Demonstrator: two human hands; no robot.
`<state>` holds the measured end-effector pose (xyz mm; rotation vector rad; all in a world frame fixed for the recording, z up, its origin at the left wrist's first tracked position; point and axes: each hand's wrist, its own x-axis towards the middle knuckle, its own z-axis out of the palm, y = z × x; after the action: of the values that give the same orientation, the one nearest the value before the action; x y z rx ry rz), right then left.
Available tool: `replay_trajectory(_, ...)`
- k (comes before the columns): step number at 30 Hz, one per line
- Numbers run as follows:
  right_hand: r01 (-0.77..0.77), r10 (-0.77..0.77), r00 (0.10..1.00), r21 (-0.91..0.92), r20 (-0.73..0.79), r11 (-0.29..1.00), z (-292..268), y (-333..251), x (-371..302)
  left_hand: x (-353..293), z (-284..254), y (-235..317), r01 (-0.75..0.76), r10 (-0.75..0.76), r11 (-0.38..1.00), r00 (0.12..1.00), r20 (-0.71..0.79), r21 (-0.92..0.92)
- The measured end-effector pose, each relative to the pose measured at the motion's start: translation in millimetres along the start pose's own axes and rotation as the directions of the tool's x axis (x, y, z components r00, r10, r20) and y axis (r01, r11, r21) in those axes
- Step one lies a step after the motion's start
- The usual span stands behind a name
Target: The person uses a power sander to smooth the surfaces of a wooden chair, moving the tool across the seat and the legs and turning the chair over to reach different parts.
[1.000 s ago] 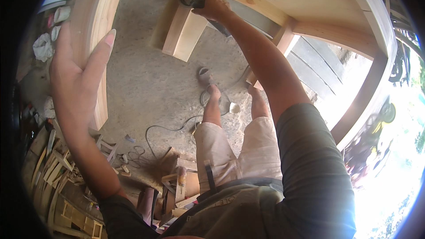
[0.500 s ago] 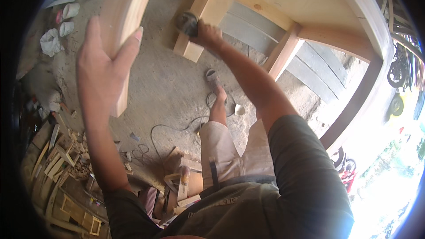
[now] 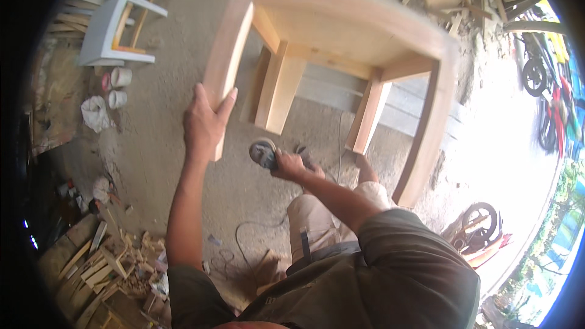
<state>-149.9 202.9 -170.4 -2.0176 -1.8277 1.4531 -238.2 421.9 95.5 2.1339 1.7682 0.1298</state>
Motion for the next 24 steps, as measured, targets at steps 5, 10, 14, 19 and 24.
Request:
replay_trajectory(5, -0.184, 0.206, 0.974, 0.2, -0.094, 0.962, -95, -66, -117, -4, -16, -6, -0.014, 0.012, 0.999, 0.999, -0.048, -0.029)
replay_trajectory(10, -0.232, 0.292, 0.912, 0.224, -0.288, 0.947, -202, -93, -206, 68, 10, 9, -0.093, 0.092, 0.995, 0.995, -0.027, -0.045)
replay_trajectory(14, -0.235, 0.328, 0.829, 0.25, -0.453, 0.939, -259, -106, -279, 142, 13, 27, -0.161, 0.155, 0.967, 0.987, -0.046, -0.198)
replay_trajectory(19, -0.018, 0.368, 0.628, 0.46, -0.685, 0.888, -301, -99, -374, 186, -6, 24, 0.403, 0.258, 0.521, 0.766, 0.589, -0.753)
replay_trajectory(24, 0.303, 0.49, 0.38, 0.606, -0.784, 0.735, -318, -54, -472, 183, 12, 3, 0.469, 0.585, 0.325, 0.582, 0.564, -0.821)
